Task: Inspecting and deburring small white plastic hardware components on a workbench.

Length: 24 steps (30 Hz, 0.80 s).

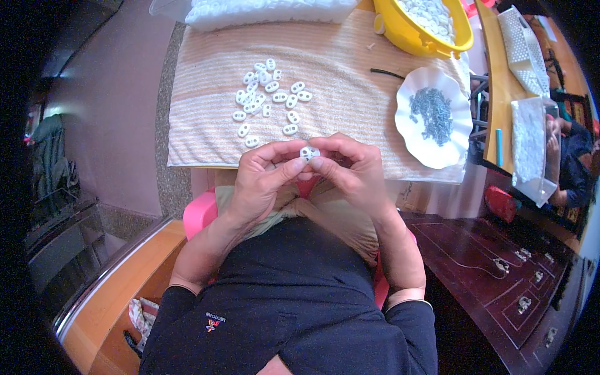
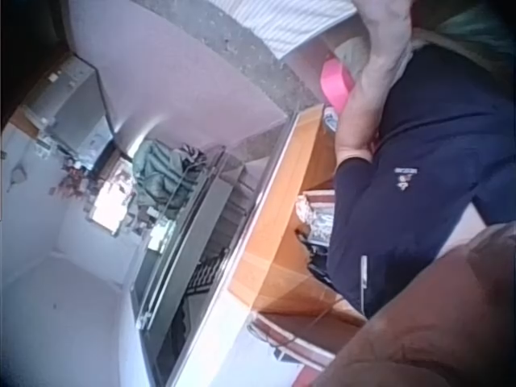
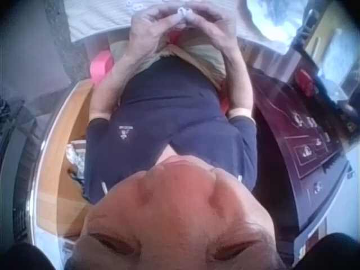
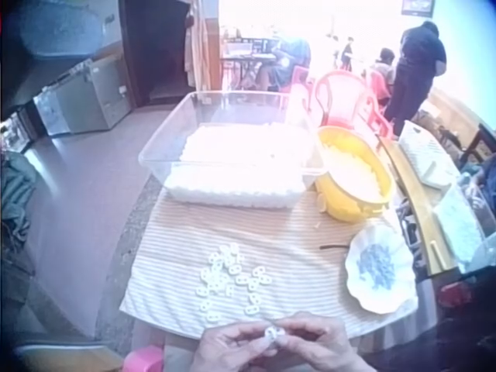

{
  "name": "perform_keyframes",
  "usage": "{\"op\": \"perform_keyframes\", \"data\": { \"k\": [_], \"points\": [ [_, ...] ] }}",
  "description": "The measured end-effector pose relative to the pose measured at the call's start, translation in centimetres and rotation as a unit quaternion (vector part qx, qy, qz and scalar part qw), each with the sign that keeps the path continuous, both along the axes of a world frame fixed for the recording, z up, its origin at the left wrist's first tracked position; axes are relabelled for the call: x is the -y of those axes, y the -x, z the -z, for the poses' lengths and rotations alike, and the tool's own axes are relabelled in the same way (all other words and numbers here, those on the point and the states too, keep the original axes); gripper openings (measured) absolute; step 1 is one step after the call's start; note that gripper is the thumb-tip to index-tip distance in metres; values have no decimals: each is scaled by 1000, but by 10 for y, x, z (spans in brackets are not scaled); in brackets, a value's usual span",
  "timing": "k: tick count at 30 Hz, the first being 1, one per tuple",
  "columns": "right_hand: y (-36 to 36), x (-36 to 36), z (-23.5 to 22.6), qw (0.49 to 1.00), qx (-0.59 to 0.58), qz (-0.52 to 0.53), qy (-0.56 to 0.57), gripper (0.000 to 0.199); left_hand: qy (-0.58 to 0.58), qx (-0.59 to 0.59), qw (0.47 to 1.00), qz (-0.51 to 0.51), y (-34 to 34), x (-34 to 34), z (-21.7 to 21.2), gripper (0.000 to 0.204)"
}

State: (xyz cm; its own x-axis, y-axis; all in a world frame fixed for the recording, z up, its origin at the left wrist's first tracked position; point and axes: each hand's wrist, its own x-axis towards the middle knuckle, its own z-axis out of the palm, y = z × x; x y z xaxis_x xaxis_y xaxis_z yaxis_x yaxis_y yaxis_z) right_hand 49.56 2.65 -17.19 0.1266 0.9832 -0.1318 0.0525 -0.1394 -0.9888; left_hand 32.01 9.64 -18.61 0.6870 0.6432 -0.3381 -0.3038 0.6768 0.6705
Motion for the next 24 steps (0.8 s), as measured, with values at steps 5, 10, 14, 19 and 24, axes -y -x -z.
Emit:
{"op": "perform_keyframes", "data": {
  "k": [5,10,14,19,24],
  "points": [
    [0,0,-1,1000,-9,7,7,25,-1,3,1000,5,0,0,1,29],
    [0,-1,-6,999,-45,20,4,25,-3,8,1000,6,0,0,0,30],
    [-3,-1,-5,999,-47,10,-1,26,-3,1,1000,20,1,-1,0,30],
    [-4,0,-3,999,-51,8,15,25,1,2,1000,22,1,-1,0,31],
    [-5,1,0,998,-53,6,14,25,2,-1,1000,27,1,0,-1,31]
  ]
}}
